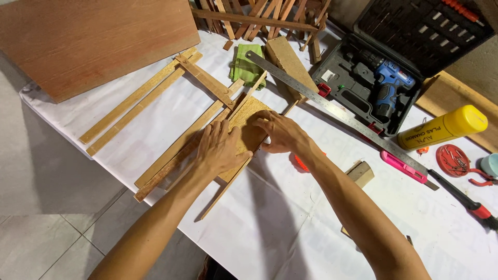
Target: Apply varnish or stain to small wooden slats using a brush and liquid from a bottle.
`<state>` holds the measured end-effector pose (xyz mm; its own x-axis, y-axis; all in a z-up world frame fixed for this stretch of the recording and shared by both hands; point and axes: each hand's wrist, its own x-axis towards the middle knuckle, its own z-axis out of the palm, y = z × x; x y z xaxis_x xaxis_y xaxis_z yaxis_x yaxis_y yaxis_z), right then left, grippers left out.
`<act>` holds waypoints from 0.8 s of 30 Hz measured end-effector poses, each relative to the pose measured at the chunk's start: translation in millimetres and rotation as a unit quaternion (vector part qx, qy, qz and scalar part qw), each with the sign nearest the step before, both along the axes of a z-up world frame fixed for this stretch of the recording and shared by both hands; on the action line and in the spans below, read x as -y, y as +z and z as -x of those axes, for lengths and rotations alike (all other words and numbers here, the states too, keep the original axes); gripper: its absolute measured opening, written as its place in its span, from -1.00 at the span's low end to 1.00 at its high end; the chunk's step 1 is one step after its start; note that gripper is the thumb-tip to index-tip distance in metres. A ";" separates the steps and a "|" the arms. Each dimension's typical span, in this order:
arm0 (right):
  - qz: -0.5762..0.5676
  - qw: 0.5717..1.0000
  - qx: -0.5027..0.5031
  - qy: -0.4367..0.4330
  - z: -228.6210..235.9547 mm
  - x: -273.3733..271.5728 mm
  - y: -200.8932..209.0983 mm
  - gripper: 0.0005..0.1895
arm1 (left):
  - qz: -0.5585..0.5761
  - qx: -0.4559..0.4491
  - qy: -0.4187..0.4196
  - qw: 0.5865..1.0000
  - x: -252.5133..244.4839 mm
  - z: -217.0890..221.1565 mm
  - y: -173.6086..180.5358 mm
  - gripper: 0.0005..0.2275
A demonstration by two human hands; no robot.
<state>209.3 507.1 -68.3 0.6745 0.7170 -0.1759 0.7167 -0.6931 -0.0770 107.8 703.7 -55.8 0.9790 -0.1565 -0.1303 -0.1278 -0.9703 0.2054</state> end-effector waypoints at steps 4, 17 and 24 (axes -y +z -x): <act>0.019 0.999 -0.032 -0.021 -11.0 -1.9 -4.9 -0.25 | 0.021 0.028 -0.007 0.999 -18.4 -29.8 -40.1 -0.41; -0.014 0.999 -0.019 -0.035 -32.3 -27.1 -2.7 -0.10 | 0.061 -0.046 -0.037 0.996 -17.7 -78.1 -24.6 -0.14; -0.068 0.997 0.006 -0.027 -31.6 -21.2 -14.6 -0.15 | 0.011 -0.123 -0.047 0.991 -12.0 -83.3 8.3 -0.18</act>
